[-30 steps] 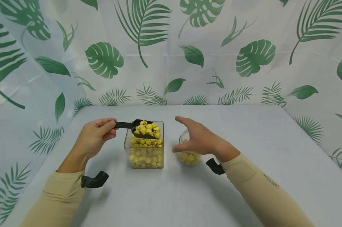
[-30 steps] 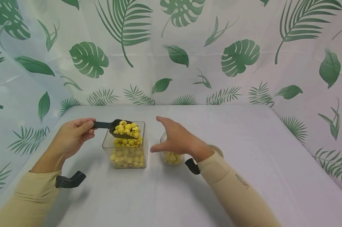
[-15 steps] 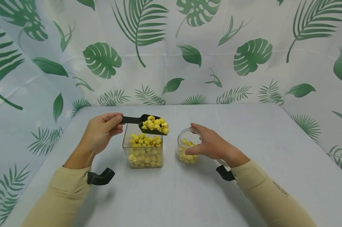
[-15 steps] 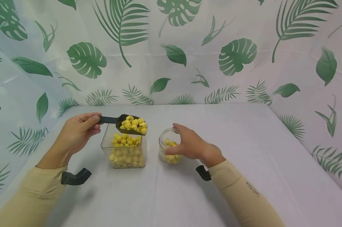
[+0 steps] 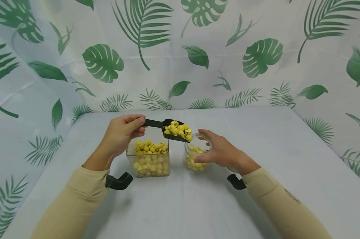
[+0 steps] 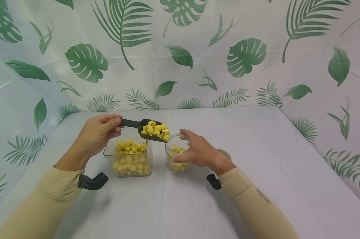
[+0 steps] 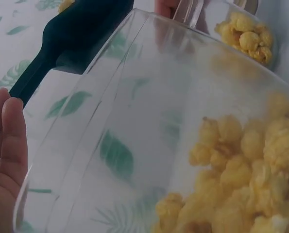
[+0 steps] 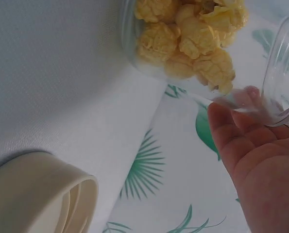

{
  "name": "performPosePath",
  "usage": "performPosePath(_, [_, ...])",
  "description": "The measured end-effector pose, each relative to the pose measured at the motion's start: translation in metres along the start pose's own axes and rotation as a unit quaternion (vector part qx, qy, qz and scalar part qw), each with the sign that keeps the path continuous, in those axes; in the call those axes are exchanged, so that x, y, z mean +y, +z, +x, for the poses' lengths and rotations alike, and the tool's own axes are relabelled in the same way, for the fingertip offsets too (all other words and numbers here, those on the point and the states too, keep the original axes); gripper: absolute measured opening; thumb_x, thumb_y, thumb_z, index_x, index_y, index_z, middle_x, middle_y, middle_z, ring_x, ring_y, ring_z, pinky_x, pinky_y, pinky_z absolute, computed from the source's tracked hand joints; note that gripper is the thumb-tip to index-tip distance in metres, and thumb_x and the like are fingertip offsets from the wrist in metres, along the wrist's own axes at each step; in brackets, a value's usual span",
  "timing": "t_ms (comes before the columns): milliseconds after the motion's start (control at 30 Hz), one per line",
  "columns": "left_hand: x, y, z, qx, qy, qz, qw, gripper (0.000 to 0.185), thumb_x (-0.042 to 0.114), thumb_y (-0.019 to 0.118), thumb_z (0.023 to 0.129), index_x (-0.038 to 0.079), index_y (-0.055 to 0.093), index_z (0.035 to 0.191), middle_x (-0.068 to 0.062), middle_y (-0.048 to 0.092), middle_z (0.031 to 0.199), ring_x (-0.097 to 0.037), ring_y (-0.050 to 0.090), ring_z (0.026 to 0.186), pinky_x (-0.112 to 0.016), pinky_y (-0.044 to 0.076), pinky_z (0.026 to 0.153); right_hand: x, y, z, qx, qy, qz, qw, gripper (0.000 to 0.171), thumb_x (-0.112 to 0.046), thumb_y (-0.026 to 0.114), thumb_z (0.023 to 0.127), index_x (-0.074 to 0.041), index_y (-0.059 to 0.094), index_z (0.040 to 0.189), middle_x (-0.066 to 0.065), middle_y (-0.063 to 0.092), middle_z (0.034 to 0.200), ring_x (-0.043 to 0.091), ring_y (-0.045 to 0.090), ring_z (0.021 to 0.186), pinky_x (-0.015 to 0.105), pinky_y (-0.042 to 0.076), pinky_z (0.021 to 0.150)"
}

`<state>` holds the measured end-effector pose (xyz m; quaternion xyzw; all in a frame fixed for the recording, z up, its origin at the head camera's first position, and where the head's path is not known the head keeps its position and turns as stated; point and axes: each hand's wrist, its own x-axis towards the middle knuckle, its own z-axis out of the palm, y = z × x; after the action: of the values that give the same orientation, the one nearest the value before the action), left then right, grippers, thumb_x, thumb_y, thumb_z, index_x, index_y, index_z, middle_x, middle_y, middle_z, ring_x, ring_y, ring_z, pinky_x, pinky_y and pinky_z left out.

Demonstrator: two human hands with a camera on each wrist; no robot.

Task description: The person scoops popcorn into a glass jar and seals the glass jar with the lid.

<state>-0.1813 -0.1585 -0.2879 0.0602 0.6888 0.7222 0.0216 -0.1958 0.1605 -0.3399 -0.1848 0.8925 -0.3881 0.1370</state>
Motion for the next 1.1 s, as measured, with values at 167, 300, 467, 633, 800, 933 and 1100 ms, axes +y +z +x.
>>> performPosePath(167, [-0.002,0.009,0.007,-0.002,-0.002,0.020,0.9998,0.037,0.008,0.059,0.102,-0.016,0.053,0.130,0.000,0.066,0.084,-0.008,0.066,0.075,-0.024,0.057,0.077,0.000,0.000,0.001,-0.001,0.001,-0.003,1.000,0.111,-0.040,0.090,0.074,-0.011,0.024,0.158,0.012,0.042,0.153,0.033,0.037,0.141,0.058,0.035,0.109])
performPosePath(300, [-0.002,0.014,0.010,0.003,-0.007,0.035,0.9994,0.036,0.010,0.061,0.101,-0.015,0.056,0.128,-0.001,0.067,0.084,-0.009,0.066,0.074,-0.025,0.058,0.076,0.000,-0.001,0.002,-0.005,-0.005,-0.009,1.000,0.111,-0.041,0.090,0.074,-0.010,0.024,0.158,0.014,0.041,0.154,0.033,0.037,0.142,0.058,0.035,0.109])
performPosePath(467, [-0.002,0.019,0.011,-0.002,-0.010,0.048,0.9988,0.036,0.009,0.061,0.101,-0.014,0.056,0.128,-0.003,0.067,0.086,-0.008,0.066,0.074,-0.025,0.058,0.075,0.002,-0.003,0.002,-0.012,-0.015,-0.004,1.000,0.109,-0.039,0.089,0.076,-0.008,0.023,0.157,0.017,0.040,0.154,0.035,0.037,0.141,0.058,0.036,0.109])
performPosePath(633, [-0.003,0.023,0.013,-0.011,-0.015,0.045,0.9988,0.035,0.008,0.062,0.101,-0.014,0.057,0.127,-0.003,0.068,0.085,-0.009,0.067,0.074,-0.025,0.058,0.075,0.005,-0.002,0.001,-0.013,-0.017,0.009,1.000,0.108,-0.036,0.089,0.076,-0.007,0.023,0.157,0.018,0.040,0.153,0.035,0.037,0.141,0.058,0.036,0.109])
performPosePath(800, [-0.003,0.026,0.013,-0.013,-0.018,0.054,0.9983,0.034,0.009,0.063,0.100,-0.013,0.058,0.127,-0.005,0.068,0.087,-0.011,0.067,0.075,-0.026,0.058,0.075,0.005,-0.002,0.001,-0.010,-0.016,0.005,1.000,0.108,-0.036,0.089,0.076,-0.006,0.023,0.157,0.018,0.041,0.153,0.035,0.037,0.141,0.058,0.036,0.109])
performPosePath(933, [-0.002,0.027,0.013,-0.014,-0.020,0.062,0.9978,0.035,0.010,0.064,0.100,-0.011,0.058,0.127,-0.010,0.069,0.092,-0.012,0.068,0.077,-0.028,0.058,0.076,0.006,-0.002,0.001,-0.006,-0.021,0.001,1.000,0.108,-0.035,0.089,0.075,-0.006,0.024,0.157,0.018,0.039,0.154,0.035,0.037,0.141,0.057,0.033,0.111])
performPosePath(1100, [-0.001,0.028,0.013,-0.017,-0.021,0.063,0.9977,0.034,0.011,0.065,0.100,-0.009,0.060,0.127,-0.011,0.069,0.092,-0.015,0.069,0.078,-0.029,0.058,0.077,0.006,-0.003,0.000,-0.005,-0.028,0.001,1.000,0.106,-0.033,0.089,0.076,-0.005,0.025,0.156,0.019,0.042,0.152,0.035,0.040,0.138,0.057,0.033,0.111])
